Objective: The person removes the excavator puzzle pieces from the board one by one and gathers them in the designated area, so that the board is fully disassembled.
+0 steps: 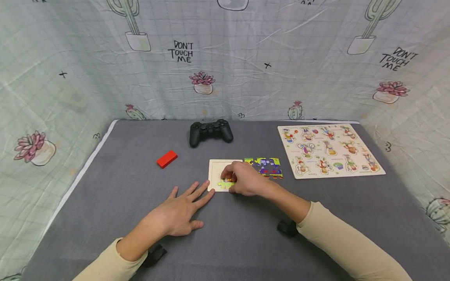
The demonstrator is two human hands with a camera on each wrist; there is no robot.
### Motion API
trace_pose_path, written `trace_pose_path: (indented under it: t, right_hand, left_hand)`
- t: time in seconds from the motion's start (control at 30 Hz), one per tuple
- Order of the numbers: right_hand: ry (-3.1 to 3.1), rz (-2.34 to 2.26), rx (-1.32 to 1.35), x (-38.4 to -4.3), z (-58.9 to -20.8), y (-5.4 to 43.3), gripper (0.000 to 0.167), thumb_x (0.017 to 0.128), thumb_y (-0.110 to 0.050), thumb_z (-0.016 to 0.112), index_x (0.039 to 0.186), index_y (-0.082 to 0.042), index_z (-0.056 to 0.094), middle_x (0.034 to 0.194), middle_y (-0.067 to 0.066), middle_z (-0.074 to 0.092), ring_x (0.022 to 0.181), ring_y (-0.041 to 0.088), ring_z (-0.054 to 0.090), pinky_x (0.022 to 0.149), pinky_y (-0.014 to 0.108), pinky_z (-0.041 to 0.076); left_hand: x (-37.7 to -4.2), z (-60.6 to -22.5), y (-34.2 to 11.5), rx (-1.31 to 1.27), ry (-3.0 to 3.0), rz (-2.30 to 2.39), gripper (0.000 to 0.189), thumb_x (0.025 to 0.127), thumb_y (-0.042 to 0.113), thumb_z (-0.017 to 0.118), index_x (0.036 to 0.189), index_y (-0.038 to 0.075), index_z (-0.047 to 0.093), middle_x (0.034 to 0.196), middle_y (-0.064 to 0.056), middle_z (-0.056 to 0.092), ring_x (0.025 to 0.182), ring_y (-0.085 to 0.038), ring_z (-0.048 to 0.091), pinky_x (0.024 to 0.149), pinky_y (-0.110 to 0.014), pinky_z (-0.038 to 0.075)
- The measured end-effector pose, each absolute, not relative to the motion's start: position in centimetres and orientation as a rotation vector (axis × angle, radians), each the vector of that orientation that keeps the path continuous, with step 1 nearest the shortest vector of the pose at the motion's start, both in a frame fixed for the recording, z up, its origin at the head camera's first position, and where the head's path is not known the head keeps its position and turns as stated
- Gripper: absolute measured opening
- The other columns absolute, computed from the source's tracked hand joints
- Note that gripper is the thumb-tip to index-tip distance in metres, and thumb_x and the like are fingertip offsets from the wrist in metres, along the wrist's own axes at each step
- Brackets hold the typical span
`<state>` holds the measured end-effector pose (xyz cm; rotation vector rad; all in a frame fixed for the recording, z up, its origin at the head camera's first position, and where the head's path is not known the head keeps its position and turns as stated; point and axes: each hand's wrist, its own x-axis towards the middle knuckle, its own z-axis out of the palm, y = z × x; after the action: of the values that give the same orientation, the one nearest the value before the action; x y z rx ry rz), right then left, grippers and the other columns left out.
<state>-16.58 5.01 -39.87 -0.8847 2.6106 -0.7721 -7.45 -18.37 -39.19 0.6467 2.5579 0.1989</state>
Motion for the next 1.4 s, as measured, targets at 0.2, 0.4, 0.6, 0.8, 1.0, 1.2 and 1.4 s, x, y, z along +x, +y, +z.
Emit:
trace_pose_path:
  t: [0.2,0.4,0.6,0.8,1.0,1.2,1.4]
  right_hand:
    - [2.644,-0.766,-0.873,-16.3,-39.8,4.9,0.033,0.077,0.0,0.088,0.106,-0.008,0.076,0.093,0.005,0.068,0.083,0.018,0.061,0.076,0.029,0.051]
    - [2.677,-0.731,-0.883,-15.9,-39.6,4.6,0.034,0.076,0.002,0.086,0.106,-0.008,0.076,0.093,0.006,0.067,0.081,0.015,0.058,0.075,0.03,0.05]
    - [2.677,-0.702,-0.911,-16.0,-39.5,4.3,0.034,0.075,0.002,0.085,0.106,-0.009,0.076,0.094,0.006,0.066,0.083,0.016,0.055,0.077,0.031,0.049]
    - [2.653,-0.735,-0.881,-16.4,-39.4,4.3,0.034,0.074,0.001,0.089,0.104,-0.009,0.076,0.092,0.006,0.065,0.082,0.015,0.055,0.074,0.029,0.048]
    - [2.625,-0.778,-0.841,-16.7,-39.5,4.3,0.032,0.075,0.002,0.088,0.103,-0.008,0.076,0.093,0.005,0.067,0.083,0.016,0.056,0.074,0.027,0.049]
    - [2.605,-0.839,-0.841,-16.9,-39.7,4.6,0.032,0.074,0.003,0.086,0.103,-0.008,0.076,0.093,0.006,0.068,0.084,0.018,0.06,0.074,0.026,0.048]
    - [2.607,-0.874,-0.83,-17.0,-39.6,5.3,0.03,0.075,0.002,0.085,0.102,-0.009,0.077,0.091,0.004,0.069,0.08,0.012,0.058,0.073,0.025,0.049]
  left_hand:
    - [-7.5,-39.2,-18.4,0.653,2.56,0.202,0.086,0.097,0.045,0.071,0.167,0.029,0.024,0.177,0.004,0.005,0.163,-0.029,0.013,0.12,-0.076,0.018]
    - [-7.4,-39.1,-18.4,0.653,2.559,0.209,0.085,0.098,0.045,0.071,0.167,0.029,0.024,0.177,0.004,0.005,0.163,-0.03,0.012,0.12,-0.076,0.018]
    - [-7.4,-39.2,-18.4,0.655,2.56,0.204,0.086,0.097,0.045,0.071,0.167,0.03,0.024,0.177,0.005,0.005,0.163,-0.029,0.012,0.12,-0.076,0.018]
    - [-7.4,-39.3,-18.4,0.66,2.563,0.204,0.086,0.097,0.045,0.071,0.167,0.029,0.024,0.177,0.005,0.005,0.163,-0.029,0.013,0.12,-0.076,0.019]
    - [-7.4,-39.2,-18.4,0.665,2.567,0.212,0.086,0.097,0.045,0.071,0.167,0.029,0.025,0.177,0.004,0.005,0.163,-0.03,0.013,0.119,-0.076,0.019]
    - [-7.4,-39.2,-18.4,0.668,2.566,0.213,0.086,0.097,0.045,0.071,0.167,0.029,0.025,0.177,0.004,0.005,0.163,-0.03,0.013,0.119,-0.076,0.019]
    - [-7.4,-39.1,-18.4,0.655,2.562,0.217,0.086,0.097,0.045,0.071,0.167,0.03,0.024,0.177,0.005,0.005,0.163,-0.03,0.012,0.12,-0.076,0.018]
